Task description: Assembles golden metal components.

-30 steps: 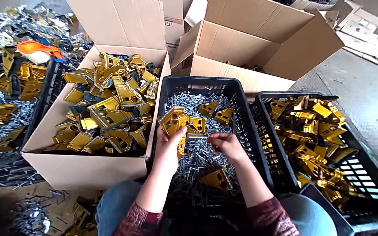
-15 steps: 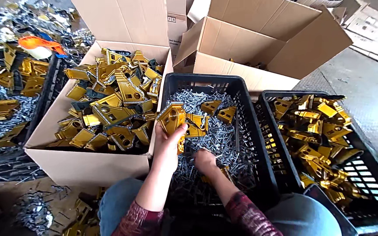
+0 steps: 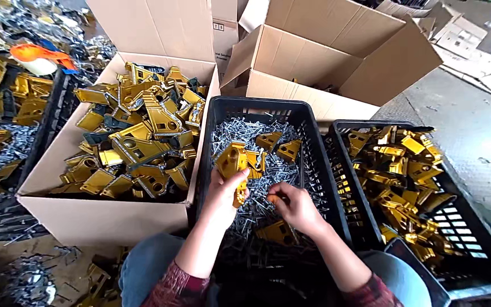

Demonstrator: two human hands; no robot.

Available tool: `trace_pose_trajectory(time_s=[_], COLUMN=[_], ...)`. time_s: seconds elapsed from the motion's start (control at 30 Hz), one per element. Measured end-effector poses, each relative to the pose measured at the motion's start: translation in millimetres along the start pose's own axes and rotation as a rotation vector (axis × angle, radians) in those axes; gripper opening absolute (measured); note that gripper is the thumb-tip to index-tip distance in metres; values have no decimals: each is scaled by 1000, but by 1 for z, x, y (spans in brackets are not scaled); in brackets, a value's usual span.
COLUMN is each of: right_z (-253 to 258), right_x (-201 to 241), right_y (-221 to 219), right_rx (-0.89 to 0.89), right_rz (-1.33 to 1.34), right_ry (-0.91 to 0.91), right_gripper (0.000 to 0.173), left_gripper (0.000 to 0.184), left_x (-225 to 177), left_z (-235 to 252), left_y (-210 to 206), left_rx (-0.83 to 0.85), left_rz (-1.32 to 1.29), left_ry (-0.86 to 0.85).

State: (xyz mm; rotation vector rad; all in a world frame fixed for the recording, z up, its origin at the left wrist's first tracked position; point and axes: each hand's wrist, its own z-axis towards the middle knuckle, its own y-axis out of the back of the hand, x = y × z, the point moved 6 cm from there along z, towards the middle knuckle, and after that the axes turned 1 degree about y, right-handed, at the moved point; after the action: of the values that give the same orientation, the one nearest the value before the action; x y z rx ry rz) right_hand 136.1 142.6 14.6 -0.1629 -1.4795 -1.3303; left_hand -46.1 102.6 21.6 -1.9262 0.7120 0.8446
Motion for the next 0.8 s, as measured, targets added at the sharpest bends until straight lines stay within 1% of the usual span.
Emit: trace_pose_trajectory(time_s=[0.03,0.1,0.2,0.3,0.37,0.4,0.47,0.5,0.53,0.7,0.77,0.8], right_z=[-4,-10,-16,-21,-22,-22,-21,-21,-21,-22,-23,-24], right_x=[13,33,43,37,35,35,35,35,33,29,32,34], right_y=[6,14,10,-1,-1,2,11,14,14,8,14,16], right_rx=[-108,-236,-280,-283,-287,-302,-330,-336,-332,-289,-285,-282], right_rz=[18,-38,-217,-314,-278,-228,-140,-139,-156,-169,-201,-239], right_ry=[114,277,403,418,397,388,375,376,380,418,423,429], right_gripper=[18,17,12,11,11,11,11,11,10,9,8,8], left_gripper=[46,43,37,50,58,58,50,47,49,75,91,99], left_x=[7,19,26,29,30,31,31,31,32,38,36,35], left_z=[-1,-4,-9,-11,-10,-9,-7,-7,-8,-8,-9,-9], left_y=[-3,-8,-15,-16,-15,-14,-14,-14,-15,-15,-16,-17], left_rx=[21,52,134,181,167,160,166,184,207,269,346,390], left_rz=[-46,-110,-111,-51,24,45,37,35,44,176,301,418], left_ry=[91,222,273,261,248,248,259,261,261,230,179,128])
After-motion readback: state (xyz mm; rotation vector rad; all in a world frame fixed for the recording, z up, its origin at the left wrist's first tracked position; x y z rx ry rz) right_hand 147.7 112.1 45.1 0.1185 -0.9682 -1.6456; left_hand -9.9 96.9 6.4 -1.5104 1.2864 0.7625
